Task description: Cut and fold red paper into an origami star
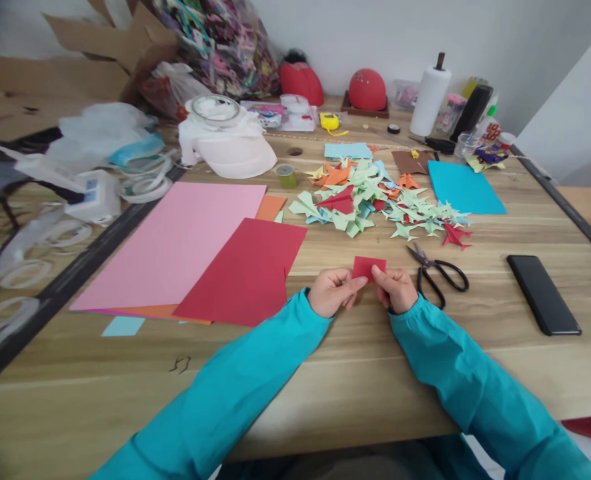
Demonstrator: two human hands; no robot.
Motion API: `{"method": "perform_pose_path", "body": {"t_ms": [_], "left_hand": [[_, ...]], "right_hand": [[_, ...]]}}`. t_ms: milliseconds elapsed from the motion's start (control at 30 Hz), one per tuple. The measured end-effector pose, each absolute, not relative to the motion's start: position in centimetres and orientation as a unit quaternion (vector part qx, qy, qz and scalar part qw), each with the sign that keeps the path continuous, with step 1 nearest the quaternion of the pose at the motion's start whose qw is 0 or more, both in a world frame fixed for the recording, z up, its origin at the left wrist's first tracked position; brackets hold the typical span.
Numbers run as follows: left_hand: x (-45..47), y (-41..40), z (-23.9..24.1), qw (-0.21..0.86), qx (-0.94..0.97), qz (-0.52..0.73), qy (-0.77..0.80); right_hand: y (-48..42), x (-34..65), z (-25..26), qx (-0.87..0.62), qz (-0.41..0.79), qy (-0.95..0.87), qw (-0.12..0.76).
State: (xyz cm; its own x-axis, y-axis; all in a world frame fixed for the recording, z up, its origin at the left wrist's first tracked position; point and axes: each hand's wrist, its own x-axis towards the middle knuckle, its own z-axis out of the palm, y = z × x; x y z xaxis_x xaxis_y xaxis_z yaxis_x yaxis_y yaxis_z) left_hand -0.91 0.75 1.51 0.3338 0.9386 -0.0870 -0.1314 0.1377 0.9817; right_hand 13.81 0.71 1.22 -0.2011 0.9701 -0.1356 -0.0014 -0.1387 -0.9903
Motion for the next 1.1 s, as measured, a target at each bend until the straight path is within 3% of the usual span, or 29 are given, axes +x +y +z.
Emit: {"method": "perform_pose_path", "body": {"t_ms": [633, 1100], "left_hand": [[-1.19, 1.19, 1.42, 0.671, 0.460, 0.430, 0.391], [-1.04, 0.63, 1.88, 0.704, 0.495, 0.360, 0.361]], "right_hand": [[0.80, 13.49, 0.97, -0.466, 0.642, -0.450, 0.409], [0.57, 13.61, 0.56, -0.432, 0.599, -0.561, 0.374]]}}
